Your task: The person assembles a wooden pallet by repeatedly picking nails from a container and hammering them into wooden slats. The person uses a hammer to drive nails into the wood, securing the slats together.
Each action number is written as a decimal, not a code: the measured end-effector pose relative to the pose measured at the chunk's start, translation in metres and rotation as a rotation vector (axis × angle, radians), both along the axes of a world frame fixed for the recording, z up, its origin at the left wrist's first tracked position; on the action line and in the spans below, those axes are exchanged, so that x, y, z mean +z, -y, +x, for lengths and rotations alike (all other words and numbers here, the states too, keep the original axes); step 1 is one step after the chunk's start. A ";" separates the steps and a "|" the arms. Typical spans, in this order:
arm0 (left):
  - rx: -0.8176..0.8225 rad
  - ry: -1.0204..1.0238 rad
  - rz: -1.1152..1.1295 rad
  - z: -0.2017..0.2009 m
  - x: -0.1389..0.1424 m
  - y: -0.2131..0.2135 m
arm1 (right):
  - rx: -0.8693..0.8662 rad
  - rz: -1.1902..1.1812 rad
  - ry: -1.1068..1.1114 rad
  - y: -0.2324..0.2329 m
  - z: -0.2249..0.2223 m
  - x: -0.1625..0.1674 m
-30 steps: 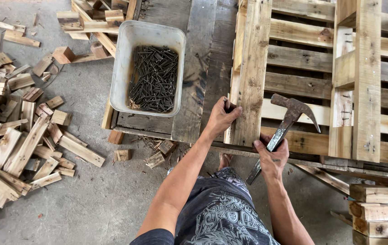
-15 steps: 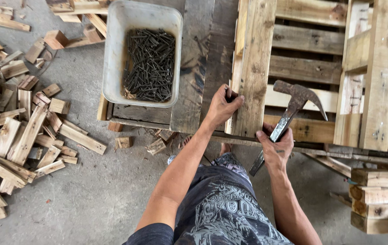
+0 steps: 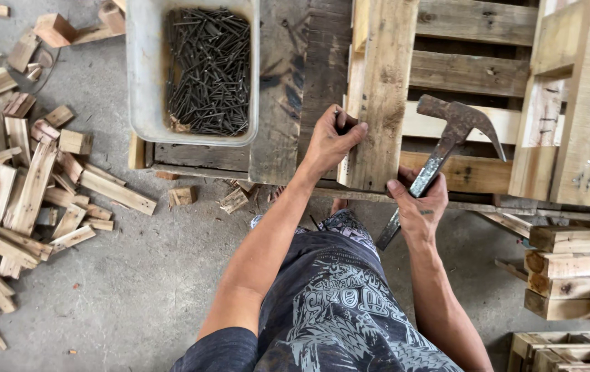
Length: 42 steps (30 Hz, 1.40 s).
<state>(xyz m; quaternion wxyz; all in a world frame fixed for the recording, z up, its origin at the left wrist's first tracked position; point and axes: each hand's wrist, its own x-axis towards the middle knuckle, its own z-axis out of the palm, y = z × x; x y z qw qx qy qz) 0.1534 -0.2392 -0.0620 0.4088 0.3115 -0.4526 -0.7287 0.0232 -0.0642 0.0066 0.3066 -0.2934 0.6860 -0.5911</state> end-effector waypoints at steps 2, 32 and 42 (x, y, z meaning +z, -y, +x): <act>-0.017 -0.036 0.050 0.001 0.003 -0.001 | 0.031 -0.029 -0.014 0.001 0.000 0.001; -0.331 0.402 -0.551 0.013 0.105 -0.018 | -0.068 0.146 0.034 0.009 0.020 0.021; -0.402 0.764 -0.988 0.047 0.108 -0.009 | -0.018 0.131 -0.017 0.006 0.019 0.016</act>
